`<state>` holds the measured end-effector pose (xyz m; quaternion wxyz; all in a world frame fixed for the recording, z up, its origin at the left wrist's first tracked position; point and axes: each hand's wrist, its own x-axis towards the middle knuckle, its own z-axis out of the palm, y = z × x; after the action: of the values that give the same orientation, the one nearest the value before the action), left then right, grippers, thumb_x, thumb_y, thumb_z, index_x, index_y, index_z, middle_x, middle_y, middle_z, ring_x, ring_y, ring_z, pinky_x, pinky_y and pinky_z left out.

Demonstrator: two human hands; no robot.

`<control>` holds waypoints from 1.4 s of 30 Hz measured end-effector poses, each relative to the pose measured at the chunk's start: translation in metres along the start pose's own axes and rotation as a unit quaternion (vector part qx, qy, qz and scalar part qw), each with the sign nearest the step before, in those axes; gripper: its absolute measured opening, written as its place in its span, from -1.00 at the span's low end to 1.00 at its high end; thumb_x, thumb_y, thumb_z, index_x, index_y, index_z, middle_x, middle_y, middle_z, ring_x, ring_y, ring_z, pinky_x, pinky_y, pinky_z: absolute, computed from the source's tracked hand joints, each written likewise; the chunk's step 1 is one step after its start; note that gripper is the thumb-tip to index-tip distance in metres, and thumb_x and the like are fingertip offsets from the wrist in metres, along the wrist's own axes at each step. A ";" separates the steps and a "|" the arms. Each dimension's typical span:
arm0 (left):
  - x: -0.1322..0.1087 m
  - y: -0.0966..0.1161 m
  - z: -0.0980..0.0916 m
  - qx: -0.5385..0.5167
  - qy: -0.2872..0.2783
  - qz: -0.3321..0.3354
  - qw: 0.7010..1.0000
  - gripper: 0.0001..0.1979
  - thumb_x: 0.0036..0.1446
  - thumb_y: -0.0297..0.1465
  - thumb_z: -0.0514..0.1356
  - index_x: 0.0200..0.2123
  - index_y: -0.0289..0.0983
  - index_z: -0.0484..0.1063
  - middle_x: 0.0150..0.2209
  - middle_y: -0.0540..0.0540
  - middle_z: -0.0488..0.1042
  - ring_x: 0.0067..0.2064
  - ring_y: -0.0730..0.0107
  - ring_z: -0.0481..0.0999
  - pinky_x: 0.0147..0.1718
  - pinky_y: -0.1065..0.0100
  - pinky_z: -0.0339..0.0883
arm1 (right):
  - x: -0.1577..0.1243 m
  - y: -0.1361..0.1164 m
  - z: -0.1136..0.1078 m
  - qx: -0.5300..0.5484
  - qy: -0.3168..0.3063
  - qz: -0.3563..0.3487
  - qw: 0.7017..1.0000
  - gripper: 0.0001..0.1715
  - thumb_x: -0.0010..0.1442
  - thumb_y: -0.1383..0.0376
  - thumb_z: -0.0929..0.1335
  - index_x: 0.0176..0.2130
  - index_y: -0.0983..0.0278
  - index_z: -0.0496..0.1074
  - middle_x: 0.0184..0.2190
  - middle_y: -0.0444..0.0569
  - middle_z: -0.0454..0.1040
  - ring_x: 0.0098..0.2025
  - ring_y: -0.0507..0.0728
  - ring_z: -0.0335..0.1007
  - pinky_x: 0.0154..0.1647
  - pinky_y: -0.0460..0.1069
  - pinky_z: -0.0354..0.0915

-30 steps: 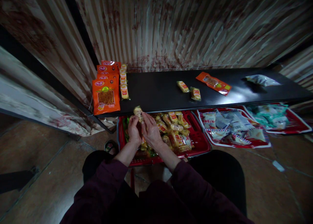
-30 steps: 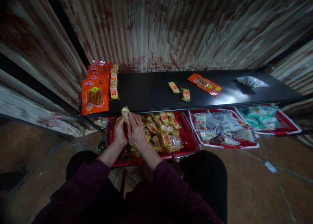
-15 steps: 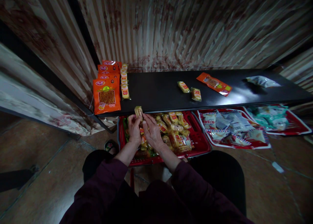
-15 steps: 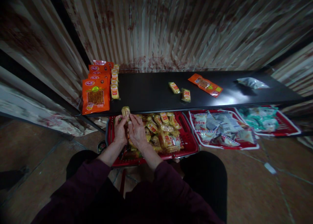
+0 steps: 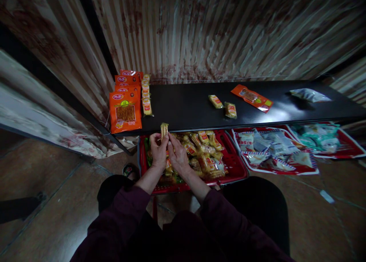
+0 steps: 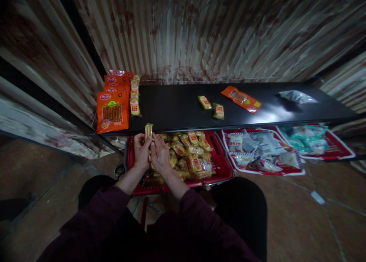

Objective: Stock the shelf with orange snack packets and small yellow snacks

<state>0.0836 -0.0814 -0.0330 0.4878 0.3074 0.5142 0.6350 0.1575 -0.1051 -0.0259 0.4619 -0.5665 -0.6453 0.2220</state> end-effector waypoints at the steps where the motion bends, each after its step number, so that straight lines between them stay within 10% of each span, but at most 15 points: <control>1: -0.001 0.000 0.000 0.005 0.001 0.005 1.000 -0.73 -0.05 -0.27 0.27 -0.32 -0.21 0.26 -0.34 0.04 0.31 -0.31 0.49 0.34 -0.30 0.43 0.24 | 0.000 -0.001 0.000 0.007 -0.001 0.009 1.000 -0.49 0.31 0.18 0.12 0.13 0.27 0.33 0.03 0.12 0.45 0.07 0.18 0.37 0.12 0.13 0.29; 20: -0.012 0.013 -0.002 0.072 -0.029 0.079 0.994 -0.83 0.18 -0.32 0.03 -0.25 -0.22 0.38 -0.21 -0.08 0.43 -0.13 0.34 0.40 -0.08 0.33 0.23 | 0.005 -0.012 -0.001 0.155 0.013 0.153 0.976 -0.53 0.21 0.04 0.26 -0.02 0.27 0.43 -0.29 -0.04 0.55 -0.23 0.14 0.48 -0.12 0.03 0.41; 42: -0.005 0.013 0.000 0.161 0.019 0.141 0.977 -0.84 0.09 -0.42 0.11 -0.21 -0.20 0.35 -0.19 -0.11 0.39 -0.15 0.31 0.36 -0.09 0.28 0.25 | 0.011 0.003 0.012 0.074 0.049 0.120 0.989 -0.55 0.26 0.13 0.19 0.02 0.23 0.43 -0.05 0.04 0.54 -0.04 0.20 0.47 -0.02 0.10 0.37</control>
<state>0.0810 -0.0866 -0.0198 0.3274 0.4392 0.5700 0.6124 0.1501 -0.0911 -0.0301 0.5033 -0.6141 -0.5315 0.2949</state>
